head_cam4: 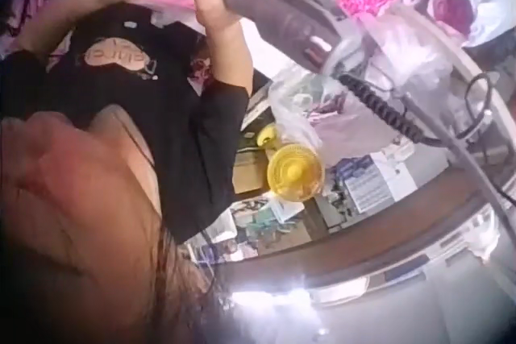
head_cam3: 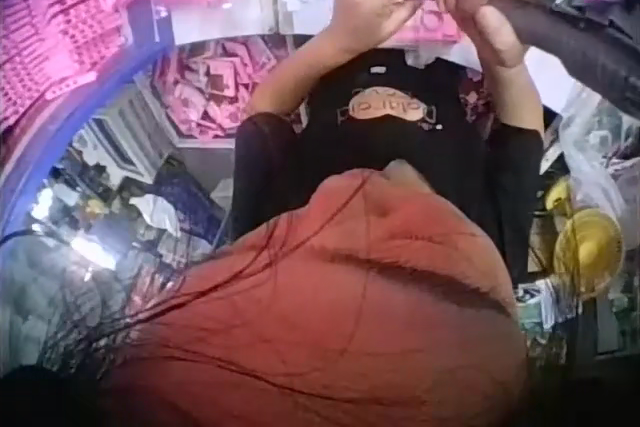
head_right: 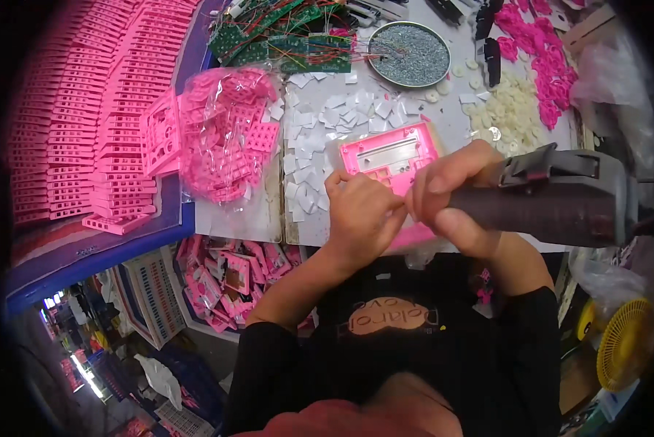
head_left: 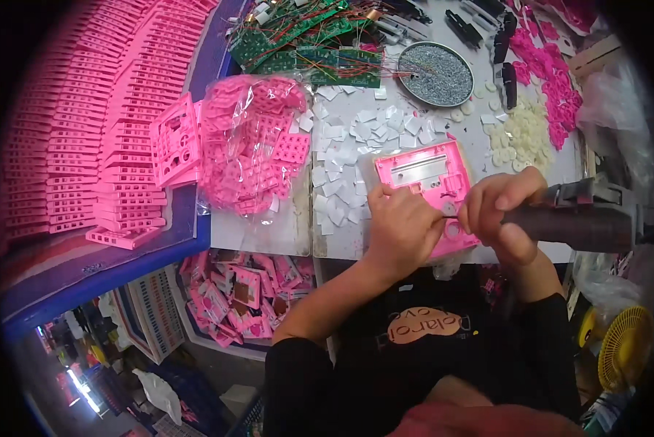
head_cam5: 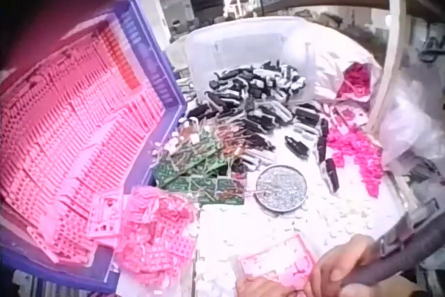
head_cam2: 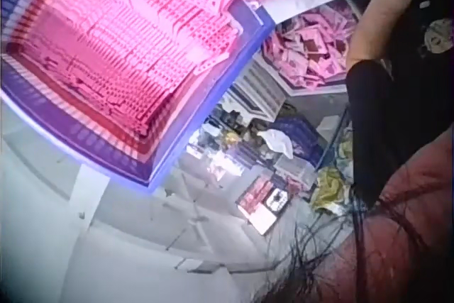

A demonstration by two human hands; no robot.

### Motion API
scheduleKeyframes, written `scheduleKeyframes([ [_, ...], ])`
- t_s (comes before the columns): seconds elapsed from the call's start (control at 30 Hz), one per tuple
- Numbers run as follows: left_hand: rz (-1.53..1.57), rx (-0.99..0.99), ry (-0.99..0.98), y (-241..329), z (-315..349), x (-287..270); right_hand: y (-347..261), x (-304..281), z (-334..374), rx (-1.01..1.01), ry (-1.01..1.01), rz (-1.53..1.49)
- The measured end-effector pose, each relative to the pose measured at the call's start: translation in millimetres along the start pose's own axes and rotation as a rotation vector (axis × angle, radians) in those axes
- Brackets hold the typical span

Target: Assembling electronic components and plastic housings for pink toy banks.

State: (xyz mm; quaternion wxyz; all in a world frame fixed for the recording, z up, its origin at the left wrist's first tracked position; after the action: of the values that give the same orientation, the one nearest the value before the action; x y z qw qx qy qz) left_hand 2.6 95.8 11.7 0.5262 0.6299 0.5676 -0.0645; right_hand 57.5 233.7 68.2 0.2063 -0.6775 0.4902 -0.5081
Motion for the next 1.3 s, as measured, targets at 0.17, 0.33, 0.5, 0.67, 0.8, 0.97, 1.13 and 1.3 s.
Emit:
scheduleKeyframes([
  [0.17, -0.04, -0.248, -0.006, -60, -13, -51, 3, -30, 1, -0.04, 0.046, 0.033],
  [0.33, -0.647, -0.294, -0.103, -148, -9, -106, -16, -69, -27, -0.133, 0.097, 0.076],
  [0.5, -0.125, -0.629, 0.2, -160, 3, -125, -36, -93, -42, -0.04, 0.253, 0.333],
  [0.67, 1.035, -0.784, 0.421, -118, 22, -108, -66, -62, -23, -0.403, 0.434, 1.002],
  [0.8, 1.221, -0.837, 0.26, -70, 25, -80, -44, -26, 15, -0.539, 0.06, 1.369],
  [0.97, 1.507, -0.968, 0.002, -38, 35, -37, 0, 24, 15, -0.499, -0.362, 1.308],
  [1.13, 0.885, -0.883, -0.172, -32, 74, -37, -1, 21, 14, 0.008, -0.631, 0.92],
  [1.3, 0.221, -0.33, 0.054, -38, 59, -40, 63, -28, 1, 0.287, -0.52, 1.133],
])
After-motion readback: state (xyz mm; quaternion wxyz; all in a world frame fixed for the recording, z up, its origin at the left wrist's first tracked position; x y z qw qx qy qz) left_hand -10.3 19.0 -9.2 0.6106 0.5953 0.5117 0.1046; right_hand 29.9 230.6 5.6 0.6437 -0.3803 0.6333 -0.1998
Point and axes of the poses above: each hand's wrist, its own z-axis away from the middle knuckle, its own x-axis out of the palm, y = z × x, the point moved 5 cm from there along -z, towards the middle knuckle, and after that the axes turned 4 degrees about -z, right-handed, at the moved point
